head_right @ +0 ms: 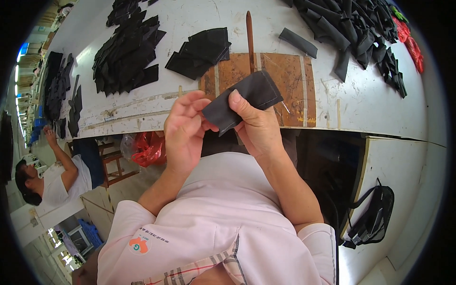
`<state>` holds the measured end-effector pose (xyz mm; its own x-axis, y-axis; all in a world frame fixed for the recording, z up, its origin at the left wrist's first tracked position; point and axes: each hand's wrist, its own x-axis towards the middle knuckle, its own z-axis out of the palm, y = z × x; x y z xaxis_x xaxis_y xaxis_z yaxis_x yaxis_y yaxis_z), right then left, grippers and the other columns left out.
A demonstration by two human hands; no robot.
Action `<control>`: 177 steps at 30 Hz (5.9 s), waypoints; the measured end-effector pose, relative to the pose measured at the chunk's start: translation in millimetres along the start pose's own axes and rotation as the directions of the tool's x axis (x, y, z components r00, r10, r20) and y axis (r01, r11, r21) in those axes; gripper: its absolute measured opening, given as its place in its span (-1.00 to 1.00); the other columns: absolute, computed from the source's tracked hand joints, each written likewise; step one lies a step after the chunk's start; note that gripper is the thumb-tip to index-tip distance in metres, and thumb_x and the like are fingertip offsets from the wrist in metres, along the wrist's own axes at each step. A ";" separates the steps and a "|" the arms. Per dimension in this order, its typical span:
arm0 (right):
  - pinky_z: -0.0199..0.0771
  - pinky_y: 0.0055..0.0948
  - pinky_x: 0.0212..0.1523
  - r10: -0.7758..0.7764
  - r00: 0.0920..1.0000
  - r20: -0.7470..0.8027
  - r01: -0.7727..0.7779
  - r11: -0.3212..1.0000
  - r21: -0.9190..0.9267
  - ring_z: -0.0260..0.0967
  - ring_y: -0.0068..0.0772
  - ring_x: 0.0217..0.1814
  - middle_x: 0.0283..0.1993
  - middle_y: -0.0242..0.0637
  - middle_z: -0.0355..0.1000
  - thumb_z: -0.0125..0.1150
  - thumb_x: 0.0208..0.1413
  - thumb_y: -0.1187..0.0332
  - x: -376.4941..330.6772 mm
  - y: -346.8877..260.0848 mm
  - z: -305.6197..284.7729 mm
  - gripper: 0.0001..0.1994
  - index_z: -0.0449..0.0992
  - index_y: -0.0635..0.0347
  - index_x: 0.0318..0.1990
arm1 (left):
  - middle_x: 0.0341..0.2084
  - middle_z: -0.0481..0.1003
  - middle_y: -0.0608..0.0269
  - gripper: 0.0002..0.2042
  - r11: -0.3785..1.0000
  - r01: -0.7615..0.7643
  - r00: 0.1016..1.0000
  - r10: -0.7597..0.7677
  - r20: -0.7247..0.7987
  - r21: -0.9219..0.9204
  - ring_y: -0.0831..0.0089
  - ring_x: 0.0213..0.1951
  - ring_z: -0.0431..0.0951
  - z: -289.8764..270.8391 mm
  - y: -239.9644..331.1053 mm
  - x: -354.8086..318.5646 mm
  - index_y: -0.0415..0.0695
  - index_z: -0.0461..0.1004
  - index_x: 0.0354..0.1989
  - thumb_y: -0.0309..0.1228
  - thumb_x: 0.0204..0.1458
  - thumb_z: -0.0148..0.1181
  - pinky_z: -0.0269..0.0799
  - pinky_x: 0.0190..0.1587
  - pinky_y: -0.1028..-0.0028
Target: Folding and preparing black fabric components for sports equipment manufacturing.
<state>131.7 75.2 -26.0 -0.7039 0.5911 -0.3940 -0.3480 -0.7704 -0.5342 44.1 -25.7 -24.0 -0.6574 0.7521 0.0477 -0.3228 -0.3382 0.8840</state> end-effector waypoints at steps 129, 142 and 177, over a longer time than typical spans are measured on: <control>0.25 -0.41 -0.52 -0.386 0.644 0.660 0.698 -0.056 -0.714 0.23 -0.40 -0.54 -0.50 -0.27 0.28 0.03 -0.03 0.10 20.6 -100.5 25.0 -0.65 0.35 0.29 -0.43 | -0.43 0.44 0.24 -0.90 0.780 -0.434 0.892 0.302 0.337 0.451 0.57 -0.43 0.41 55.1 26.5 90.4 -0.27 0.40 -0.33 -0.56 -0.03 0.03 0.32 -0.35 0.61; 0.25 -0.29 -0.54 -0.225 0.668 0.709 0.603 -0.394 -0.693 0.29 -0.12 -0.52 -0.61 -0.21 0.31 0.08 -0.05 0.24 31.5 -94.8 11.9 -0.79 0.38 0.21 -0.50 | -0.36 0.45 0.20 -0.87 0.997 0.073 0.941 -0.057 0.333 -0.035 0.59 -0.34 0.42 60.1 22.4 97.7 -0.33 0.39 -0.32 -0.62 -0.08 0.07 0.34 -0.29 0.63; 0.27 -0.33 -0.49 -0.221 0.701 0.678 0.640 -0.226 -0.735 0.32 -0.17 -0.53 -0.62 -0.22 0.36 0.09 -0.05 0.26 36.1 -97.5 7.7 -0.79 0.44 0.20 -0.34 | -0.40 0.44 0.13 -0.88 0.970 -0.202 0.930 0.233 0.286 -0.134 0.51 -0.33 0.42 67.9 24.1 97.4 -0.31 0.40 -0.32 -0.55 -0.02 0.03 0.32 -0.25 0.58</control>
<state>135.5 169.8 17.6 -0.8362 0.4226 0.3495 0.0834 0.7279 -0.6806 18.6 77.8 33.5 -0.4914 0.7822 0.3829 -0.2717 -0.5554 0.7859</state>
